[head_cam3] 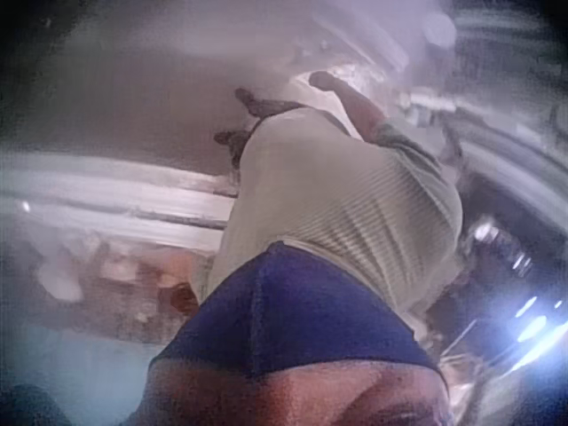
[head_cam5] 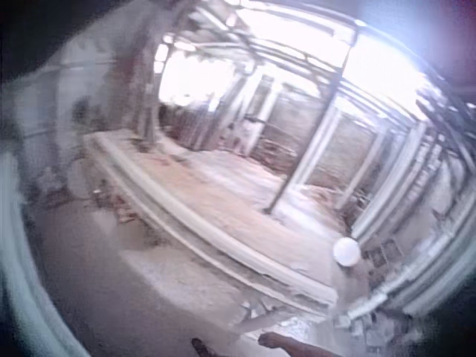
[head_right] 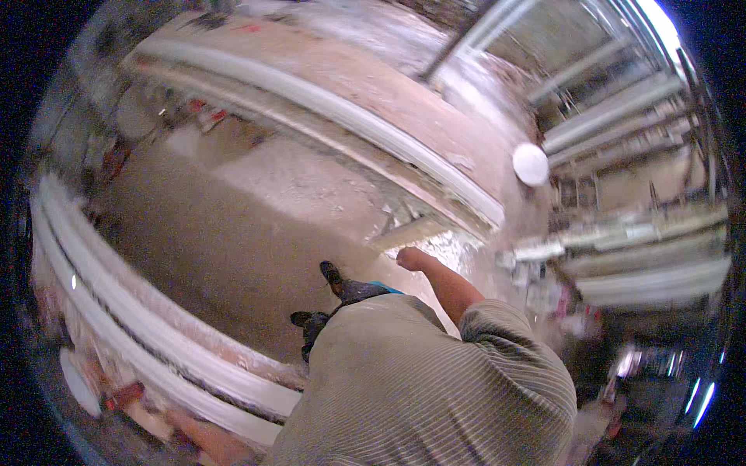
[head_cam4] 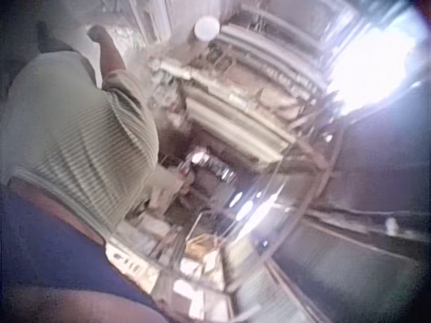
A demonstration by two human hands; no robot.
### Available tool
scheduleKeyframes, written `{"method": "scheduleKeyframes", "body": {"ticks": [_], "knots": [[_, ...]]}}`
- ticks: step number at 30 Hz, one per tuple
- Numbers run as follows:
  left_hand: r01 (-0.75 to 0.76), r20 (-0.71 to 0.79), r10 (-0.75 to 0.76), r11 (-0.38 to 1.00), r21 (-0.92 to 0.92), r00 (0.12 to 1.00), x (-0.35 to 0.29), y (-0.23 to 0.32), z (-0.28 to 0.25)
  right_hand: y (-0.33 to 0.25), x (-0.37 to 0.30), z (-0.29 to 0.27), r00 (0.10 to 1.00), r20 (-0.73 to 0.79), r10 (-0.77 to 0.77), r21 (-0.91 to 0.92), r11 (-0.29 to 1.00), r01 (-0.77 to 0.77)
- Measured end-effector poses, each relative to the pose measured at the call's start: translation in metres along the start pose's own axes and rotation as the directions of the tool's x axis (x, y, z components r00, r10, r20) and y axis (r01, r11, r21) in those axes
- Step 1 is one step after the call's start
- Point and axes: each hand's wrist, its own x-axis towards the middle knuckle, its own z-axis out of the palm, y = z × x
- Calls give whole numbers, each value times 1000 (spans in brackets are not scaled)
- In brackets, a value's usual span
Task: The person scrapes a long white molding with a metal scraper and then brushes it with a paintbrush. The person repeats this process along the length of the molding, removing debris and dust.
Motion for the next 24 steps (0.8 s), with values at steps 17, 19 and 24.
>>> {"method": "scheduleKeyframes", "body": {"ticks": [17, 19, 24], "knots": [[728, 616, 708, 213, -652, 345, -522, 606, -270, 3, -25, -93, 815, -555, 167, 758, 506, 412], [638, 469, 881, 326, -697, 62, -597, 652, -295, 22, -33, -132, 733, -601, 319, 798, 180, 575], [226, 102, 676, 379, -898, -729, -711, 735, -351, 96, -89, -158, 528, -330, 782, 583, -271, 766]]}}
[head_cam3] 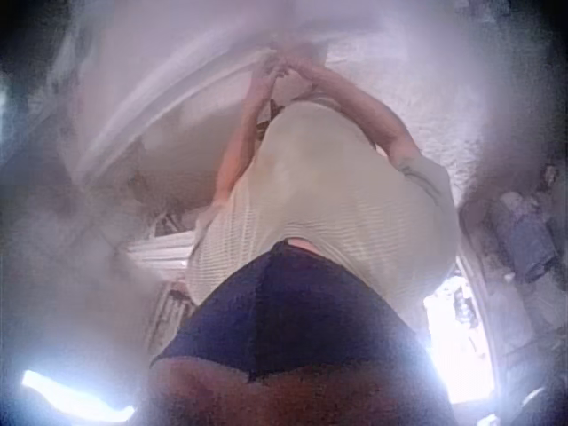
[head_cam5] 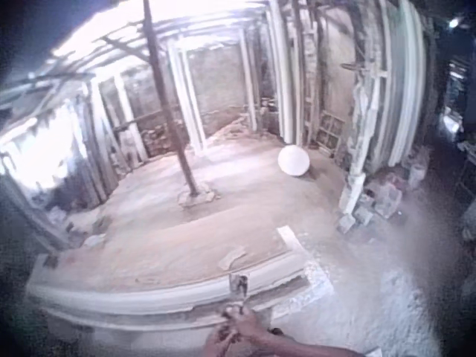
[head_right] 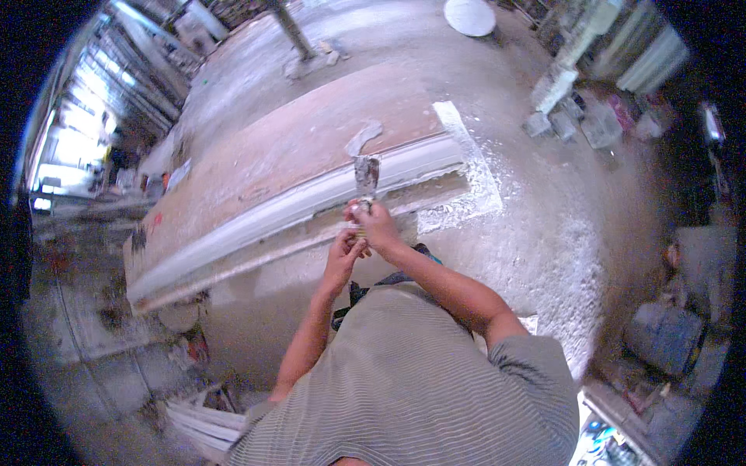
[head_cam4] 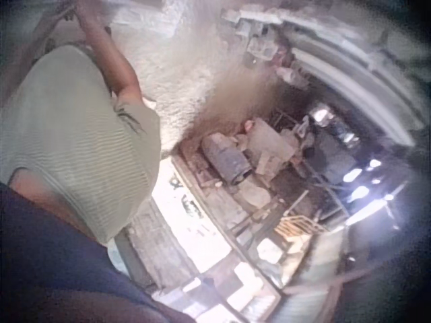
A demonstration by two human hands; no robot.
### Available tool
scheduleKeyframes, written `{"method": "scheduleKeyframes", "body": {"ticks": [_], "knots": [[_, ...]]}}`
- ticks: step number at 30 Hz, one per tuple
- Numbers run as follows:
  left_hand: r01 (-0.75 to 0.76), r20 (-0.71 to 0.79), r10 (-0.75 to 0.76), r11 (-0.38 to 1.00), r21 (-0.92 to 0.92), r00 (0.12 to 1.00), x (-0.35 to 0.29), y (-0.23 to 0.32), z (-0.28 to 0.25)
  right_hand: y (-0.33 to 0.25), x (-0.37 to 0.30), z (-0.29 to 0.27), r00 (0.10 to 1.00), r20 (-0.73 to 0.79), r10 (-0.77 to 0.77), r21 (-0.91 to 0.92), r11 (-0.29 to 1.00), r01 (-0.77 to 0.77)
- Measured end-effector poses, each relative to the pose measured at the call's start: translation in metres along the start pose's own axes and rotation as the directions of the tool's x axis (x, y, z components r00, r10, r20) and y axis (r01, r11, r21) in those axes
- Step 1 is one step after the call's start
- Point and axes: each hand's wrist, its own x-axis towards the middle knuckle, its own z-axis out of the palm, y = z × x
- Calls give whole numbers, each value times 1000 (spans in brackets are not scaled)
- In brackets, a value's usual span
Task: The person scrapes a long white molding with a metal scraper and then brushes it with a paintbrush. The person repeats this process along the length of the molding, removing debris and dust.
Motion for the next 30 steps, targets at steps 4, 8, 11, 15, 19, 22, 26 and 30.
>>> {"method": "scheduleKeyframes", "body": {"ticks": [4, 8, 11, 15, 19, 22, 26, 30], "knots": [[-70, 236, -19, 928, 365, 971, 108, 6, -9, -25, 2, -97, 942, -327, -81, -177, 984, 23], [-70, 4, 78, 877, 475, 997, 249, -33, -39, -43, -34, -163, 849, -506, -150, -374, 925, -60], [-79, -48, 169, 672, 737, 984, 343, -61, -76, -57, -71, -176, 745, -667, -20, -222, 960, -173], [124, -142, 36, 312, 942, 989, 395, -76, -62, -38, -123, -185, 517, -856, 33, -40, 991, -130], [175, -176, -9, 170, 970, 984, 398, -74, -47, 3, -148, -168, 322, -936, 139, 157, 987, 30], [-30, 25, 17, 436, 899, 1000, 428, -95, -94, 22, -139, -143, 266, -943, 199, 227, 971, 79], [-143, 100, 104, 758, 636, 990, 436, -90, -76, 31, -101, -129, 328, -917, 226, 254, 966, 45], [263, 117, -260, 965, -16, 959, 418, -37, 5, 33, -61, -154, 426, -900, -96, -190, 964, -184]]}}
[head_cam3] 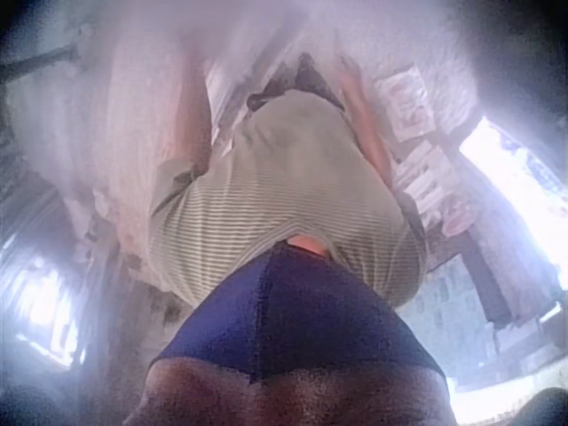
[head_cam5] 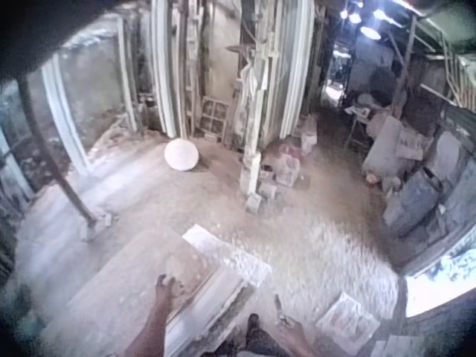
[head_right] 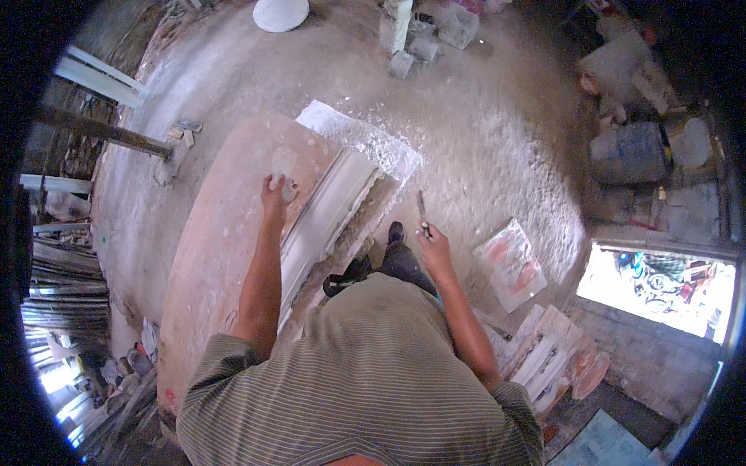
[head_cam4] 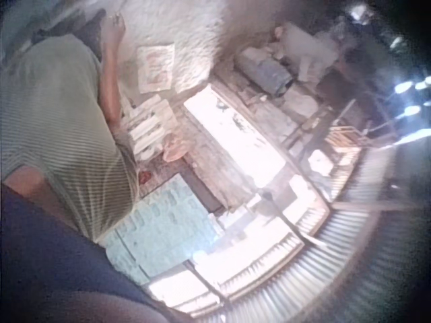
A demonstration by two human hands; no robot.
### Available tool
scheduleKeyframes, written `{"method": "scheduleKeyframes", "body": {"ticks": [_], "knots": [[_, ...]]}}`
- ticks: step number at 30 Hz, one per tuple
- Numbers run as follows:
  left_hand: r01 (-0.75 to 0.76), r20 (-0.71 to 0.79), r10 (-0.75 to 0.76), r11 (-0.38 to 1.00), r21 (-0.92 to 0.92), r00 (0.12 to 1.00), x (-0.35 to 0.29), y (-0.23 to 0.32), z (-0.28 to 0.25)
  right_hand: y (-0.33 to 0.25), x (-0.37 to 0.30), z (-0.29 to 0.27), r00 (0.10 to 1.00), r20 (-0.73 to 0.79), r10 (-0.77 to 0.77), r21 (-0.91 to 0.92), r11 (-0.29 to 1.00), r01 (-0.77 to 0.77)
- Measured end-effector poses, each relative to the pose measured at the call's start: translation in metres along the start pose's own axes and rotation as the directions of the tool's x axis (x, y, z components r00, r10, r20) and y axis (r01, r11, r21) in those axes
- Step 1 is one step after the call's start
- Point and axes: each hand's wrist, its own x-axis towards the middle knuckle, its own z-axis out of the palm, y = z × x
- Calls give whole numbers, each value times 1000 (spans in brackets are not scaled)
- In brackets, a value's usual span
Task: The person scrapes a long white molding with a metal scraper and then brushes it with a paintbrush. The person repeats this process along the length of the molding, removing debris and dust.
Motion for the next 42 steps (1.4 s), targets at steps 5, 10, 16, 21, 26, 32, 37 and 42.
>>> {"method": "scheduleKeyframes", "body": {"ticks": [5, 10, 16, 21, 26, 32, 37, 42], "knots": [[220, 258, -95, 829, -514, 961, 14, 13, 68, -78, 52, 42, 863, 91, -496, -449, 753, 480], [249, 180, -180, 810, -530, 967, 57, -13, 106, -180, 108, 101, 753, 392, -528, -440, 611, 658], [204, -94, -292, 831, -518, 952, 68, -22, 131, -207, 192, 196, 627, 705, -331, -543, 318, 778], [178, -150, -320, 793, -582, 936, 65, -27, 136, -228, 216, 226, 573, 780, -252, -521, 248, 817], [202, -104, -322, 781, -590, 941, 60, -6, 143, -213, 225, 234, 575, 728, -373, -525, 237, 818], [260, -38, -331, 801, -540, 943, 74, -17, 124, -238, 219, 237, 616, 769, -172, -576, 232, 784], [201, 22, -263, 681, -705, 965, 87, -47, 109, -212, 225, 265, 526, 750, -401, -510, 156, 846], [346, 103, -345, 775, -529, 933, 79, -14, 84, -236, 219, 263, 622, 746, -238, -590, 196, 783]]}}
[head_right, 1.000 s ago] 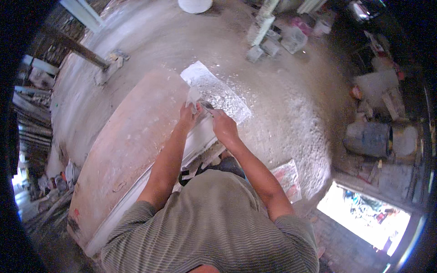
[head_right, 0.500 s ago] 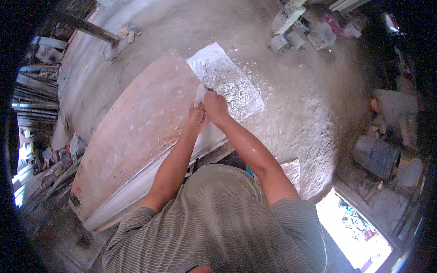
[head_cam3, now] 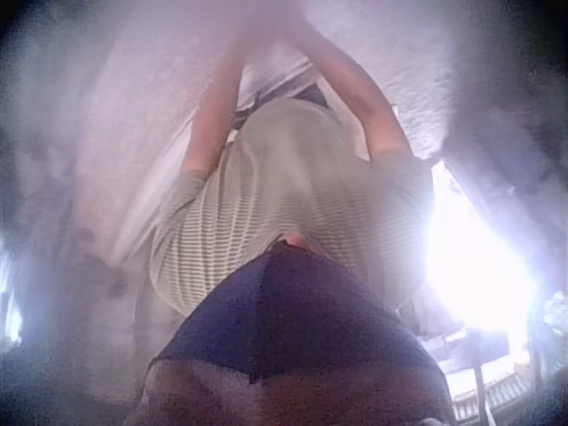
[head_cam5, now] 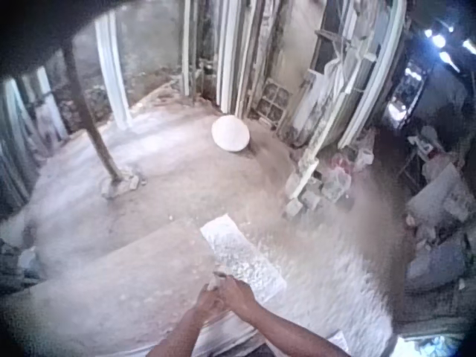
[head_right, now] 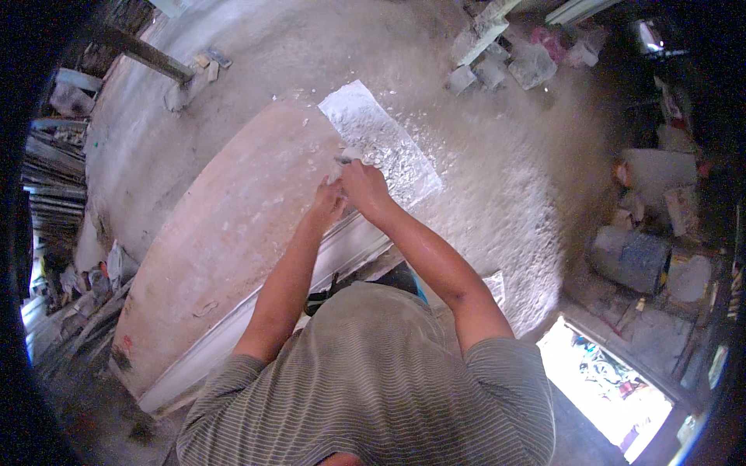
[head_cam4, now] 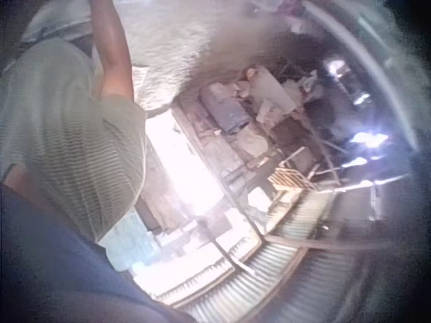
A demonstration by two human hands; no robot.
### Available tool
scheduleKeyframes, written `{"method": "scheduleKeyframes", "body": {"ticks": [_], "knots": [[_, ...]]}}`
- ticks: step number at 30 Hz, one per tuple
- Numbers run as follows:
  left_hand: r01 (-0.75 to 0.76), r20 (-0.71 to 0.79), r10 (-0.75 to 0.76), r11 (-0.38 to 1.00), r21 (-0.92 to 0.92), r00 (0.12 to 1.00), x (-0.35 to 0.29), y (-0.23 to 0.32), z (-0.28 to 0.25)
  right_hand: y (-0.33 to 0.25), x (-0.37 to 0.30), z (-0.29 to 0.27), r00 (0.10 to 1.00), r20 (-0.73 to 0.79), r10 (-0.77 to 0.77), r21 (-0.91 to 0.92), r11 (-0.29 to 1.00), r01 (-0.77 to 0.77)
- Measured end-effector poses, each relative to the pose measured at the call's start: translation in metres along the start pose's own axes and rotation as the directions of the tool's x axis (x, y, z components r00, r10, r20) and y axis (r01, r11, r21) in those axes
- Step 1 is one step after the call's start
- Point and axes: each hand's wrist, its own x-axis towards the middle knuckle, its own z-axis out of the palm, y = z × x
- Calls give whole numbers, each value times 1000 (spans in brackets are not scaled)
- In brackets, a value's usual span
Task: The person scrapes a long white molding with a metal scraper and then brushes it with a paintbrush. The person repeats this process along the length of the molding, removing debris and dust.
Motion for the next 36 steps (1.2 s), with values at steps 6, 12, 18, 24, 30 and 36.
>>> {"method": "scheduleKeyframes", "body": {"ticks": [6, 12, 18, 24, 30, 36], "knots": [[24, 329, -254, 823, 568, 910, -39, 100, 14, 56, -5, -22, 966, -164, 200, 653, 756, -45], [-104, 384, -80, 893, 437, 920, -35, 109, 28, 49, -20, -2, 900, 318, 300, 943, -202, -265], [8, 185, -68, 951, 311, 980, -37, 25, 21, 36, -46, 19, 780, -608, 150, 293, 955, 45], [-131, 199, -2, 746, 653, 980, -24, 12, 3, -5, -87, -18, 993, -36, 111, 88, 990, -107], [-225, 115, 215, 608, 761, 970, 2, -8, -5, 19, -45, 14, 980, -192, 57, 21, 998, -54], [-211, 82, 206, 748, 629, 975, 12, -22, -22, 4, -43, 4, 992, -110, -67, -50, 997, 62]]}}
